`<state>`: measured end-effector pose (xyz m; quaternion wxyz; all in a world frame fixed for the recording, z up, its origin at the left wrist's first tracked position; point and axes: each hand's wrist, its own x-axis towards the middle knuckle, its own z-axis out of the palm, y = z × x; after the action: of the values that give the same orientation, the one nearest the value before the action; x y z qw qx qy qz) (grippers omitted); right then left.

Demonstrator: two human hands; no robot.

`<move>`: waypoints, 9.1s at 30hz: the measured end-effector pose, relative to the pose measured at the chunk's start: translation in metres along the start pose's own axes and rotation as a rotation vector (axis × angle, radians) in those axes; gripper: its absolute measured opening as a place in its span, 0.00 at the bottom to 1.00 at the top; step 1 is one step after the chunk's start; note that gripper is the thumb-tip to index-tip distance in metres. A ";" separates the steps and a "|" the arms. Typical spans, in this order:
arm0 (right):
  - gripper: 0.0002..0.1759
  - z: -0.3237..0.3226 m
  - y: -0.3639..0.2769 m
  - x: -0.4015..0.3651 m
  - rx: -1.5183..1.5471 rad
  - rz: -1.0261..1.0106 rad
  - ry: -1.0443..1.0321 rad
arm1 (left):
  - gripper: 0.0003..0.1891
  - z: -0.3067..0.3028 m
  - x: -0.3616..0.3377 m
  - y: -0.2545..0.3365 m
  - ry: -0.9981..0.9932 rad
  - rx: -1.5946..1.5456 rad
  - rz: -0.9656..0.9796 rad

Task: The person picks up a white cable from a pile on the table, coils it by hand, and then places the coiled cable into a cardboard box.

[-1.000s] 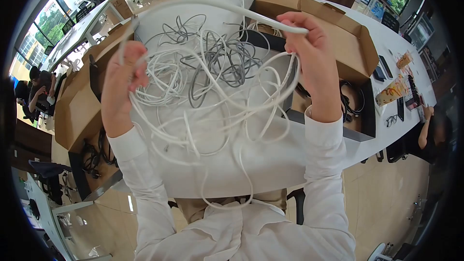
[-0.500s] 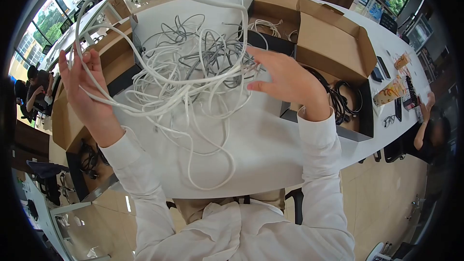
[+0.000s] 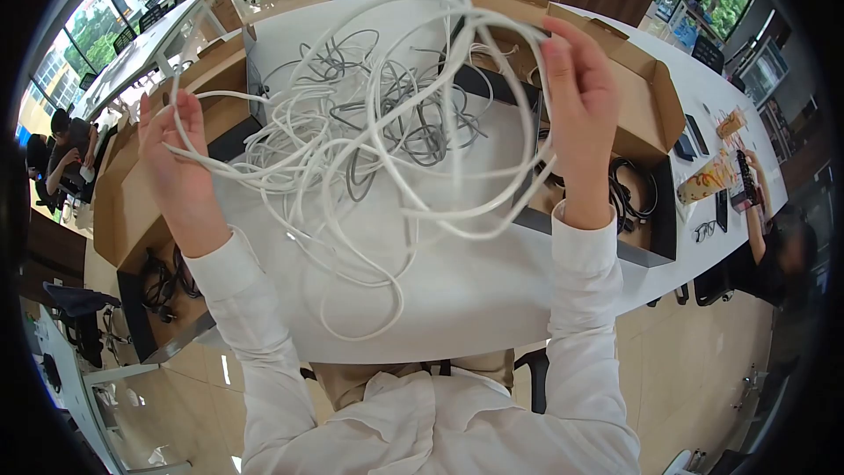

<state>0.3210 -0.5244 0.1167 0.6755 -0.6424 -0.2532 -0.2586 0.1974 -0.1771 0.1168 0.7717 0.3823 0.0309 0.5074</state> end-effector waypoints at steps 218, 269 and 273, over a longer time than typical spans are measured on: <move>0.32 0.087 -0.070 -0.091 0.245 0.012 -0.812 | 0.18 0.056 -0.098 0.057 -0.677 -1.058 -0.529; 0.16 -0.053 -0.171 -0.222 -0.198 -0.618 -0.207 | 0.14 -0.107 -0.302 0.131 -0.735 -0.368 -0.601; 0.14 -0.022 -0.150 -0.239 -0.069 -0.553 -0.059 | 0.15 -0.107 -0.313 0.114 -0.574 -0.545 -0.708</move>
<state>0.0437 -0.5472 0.0653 0.5493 -0.5789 -0.4294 -0.4228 -0.0869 -0.3482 0.0055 0.9445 0.2577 -0.1873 0.0803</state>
